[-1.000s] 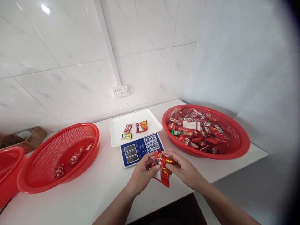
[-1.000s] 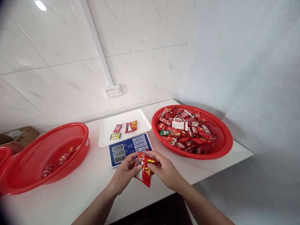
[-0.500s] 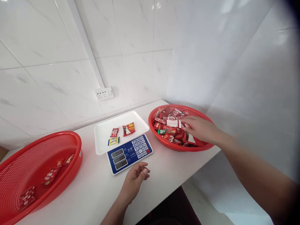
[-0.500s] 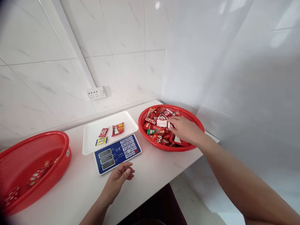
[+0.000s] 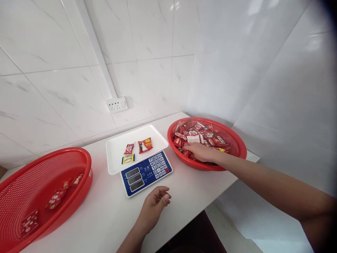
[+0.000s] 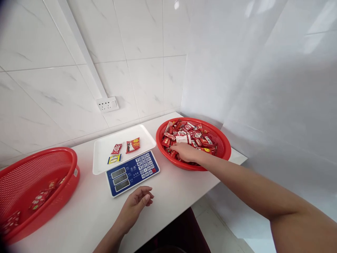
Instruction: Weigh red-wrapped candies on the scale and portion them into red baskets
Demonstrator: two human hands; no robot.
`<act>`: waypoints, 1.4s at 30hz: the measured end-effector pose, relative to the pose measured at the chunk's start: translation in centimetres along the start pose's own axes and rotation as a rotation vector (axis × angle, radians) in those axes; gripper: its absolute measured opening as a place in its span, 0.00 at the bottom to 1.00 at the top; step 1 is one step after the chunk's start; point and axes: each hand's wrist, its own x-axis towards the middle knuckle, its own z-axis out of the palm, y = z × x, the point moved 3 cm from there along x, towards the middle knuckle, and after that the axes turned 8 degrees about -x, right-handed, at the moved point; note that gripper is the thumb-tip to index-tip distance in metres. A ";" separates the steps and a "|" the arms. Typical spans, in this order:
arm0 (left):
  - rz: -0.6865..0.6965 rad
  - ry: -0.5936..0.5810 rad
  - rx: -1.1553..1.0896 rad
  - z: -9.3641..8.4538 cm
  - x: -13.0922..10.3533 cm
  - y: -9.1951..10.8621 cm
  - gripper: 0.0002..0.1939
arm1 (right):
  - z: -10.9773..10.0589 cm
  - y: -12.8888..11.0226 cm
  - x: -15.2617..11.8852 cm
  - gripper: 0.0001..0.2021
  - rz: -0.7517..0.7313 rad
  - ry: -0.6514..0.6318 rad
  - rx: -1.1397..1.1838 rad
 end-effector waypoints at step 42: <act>0.047 -0.018 -0.107 0.0 -0.2 -0.4 0.22 | -4.9 -7.1 6.9 0.08 0.008 -0.066 0.391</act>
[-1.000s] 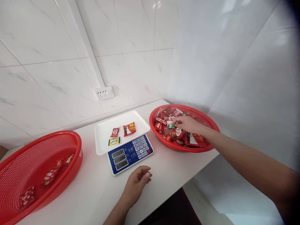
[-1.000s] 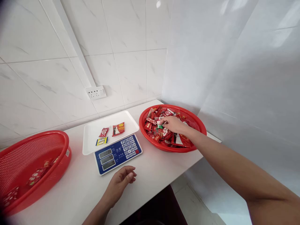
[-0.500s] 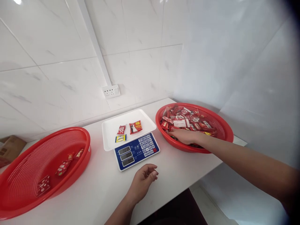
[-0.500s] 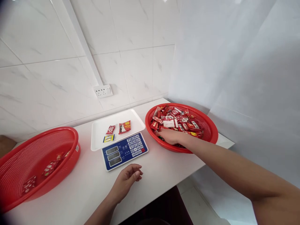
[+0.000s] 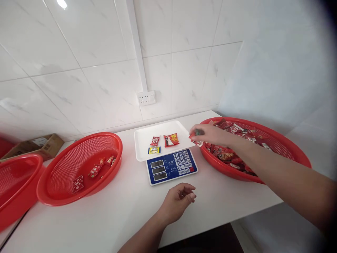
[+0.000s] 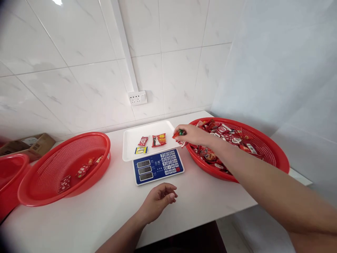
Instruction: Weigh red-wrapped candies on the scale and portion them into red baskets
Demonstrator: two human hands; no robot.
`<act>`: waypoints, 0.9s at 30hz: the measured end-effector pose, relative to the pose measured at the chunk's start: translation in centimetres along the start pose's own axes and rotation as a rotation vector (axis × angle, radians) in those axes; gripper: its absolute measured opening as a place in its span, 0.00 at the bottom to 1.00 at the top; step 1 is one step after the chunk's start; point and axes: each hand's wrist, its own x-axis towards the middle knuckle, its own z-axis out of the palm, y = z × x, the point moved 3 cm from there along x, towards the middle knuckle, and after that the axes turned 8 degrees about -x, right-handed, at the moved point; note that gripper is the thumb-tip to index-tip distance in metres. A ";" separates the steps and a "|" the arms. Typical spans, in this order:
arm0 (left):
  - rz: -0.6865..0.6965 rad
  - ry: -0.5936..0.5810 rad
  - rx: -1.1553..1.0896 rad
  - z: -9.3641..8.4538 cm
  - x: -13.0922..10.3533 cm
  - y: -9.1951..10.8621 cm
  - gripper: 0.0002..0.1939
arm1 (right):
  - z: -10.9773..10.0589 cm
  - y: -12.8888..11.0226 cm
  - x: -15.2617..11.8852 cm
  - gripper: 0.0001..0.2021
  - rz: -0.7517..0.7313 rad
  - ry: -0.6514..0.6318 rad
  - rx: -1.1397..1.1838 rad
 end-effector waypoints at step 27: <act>0.046 0.016 0.145 -0.1 -0.2 -0.3 0.15 | 5.4 -4.2 8.1 0.21 0.048 -0.157 0.237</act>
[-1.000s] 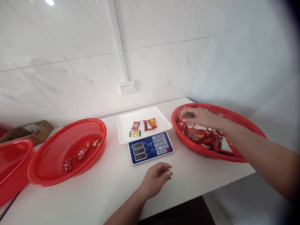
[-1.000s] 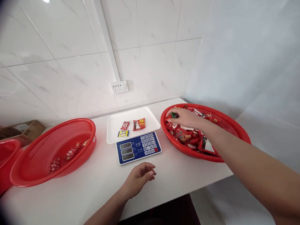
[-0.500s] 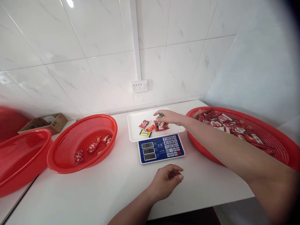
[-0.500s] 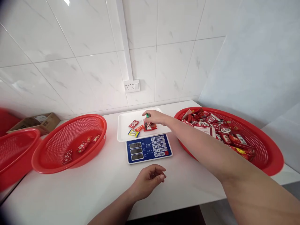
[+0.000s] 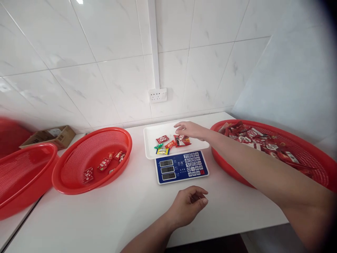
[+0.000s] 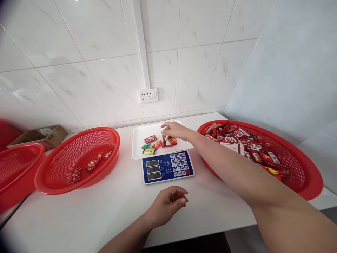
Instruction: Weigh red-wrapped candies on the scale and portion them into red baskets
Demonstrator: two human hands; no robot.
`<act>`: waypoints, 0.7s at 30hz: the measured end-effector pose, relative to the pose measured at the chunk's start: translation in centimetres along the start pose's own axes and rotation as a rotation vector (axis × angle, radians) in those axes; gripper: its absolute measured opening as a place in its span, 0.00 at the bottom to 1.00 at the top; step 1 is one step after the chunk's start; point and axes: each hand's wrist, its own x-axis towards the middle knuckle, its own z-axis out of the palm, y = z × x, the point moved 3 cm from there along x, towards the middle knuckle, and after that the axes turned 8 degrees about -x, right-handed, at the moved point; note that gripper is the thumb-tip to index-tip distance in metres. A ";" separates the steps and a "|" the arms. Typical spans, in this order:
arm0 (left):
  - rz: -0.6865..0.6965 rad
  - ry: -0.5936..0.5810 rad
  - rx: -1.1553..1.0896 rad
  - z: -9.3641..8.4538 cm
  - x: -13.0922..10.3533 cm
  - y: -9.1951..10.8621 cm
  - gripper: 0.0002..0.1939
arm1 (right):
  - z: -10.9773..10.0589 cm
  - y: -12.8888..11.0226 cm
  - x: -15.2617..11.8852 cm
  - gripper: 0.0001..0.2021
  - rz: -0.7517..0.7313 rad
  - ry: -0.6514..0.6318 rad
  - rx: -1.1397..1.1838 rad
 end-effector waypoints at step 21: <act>0.009 -0.010 0.048 0.1 -0.1 0.0 0.17 | 1.1 -0.1 -1.3 0.20 -0.241 0.113 -0.378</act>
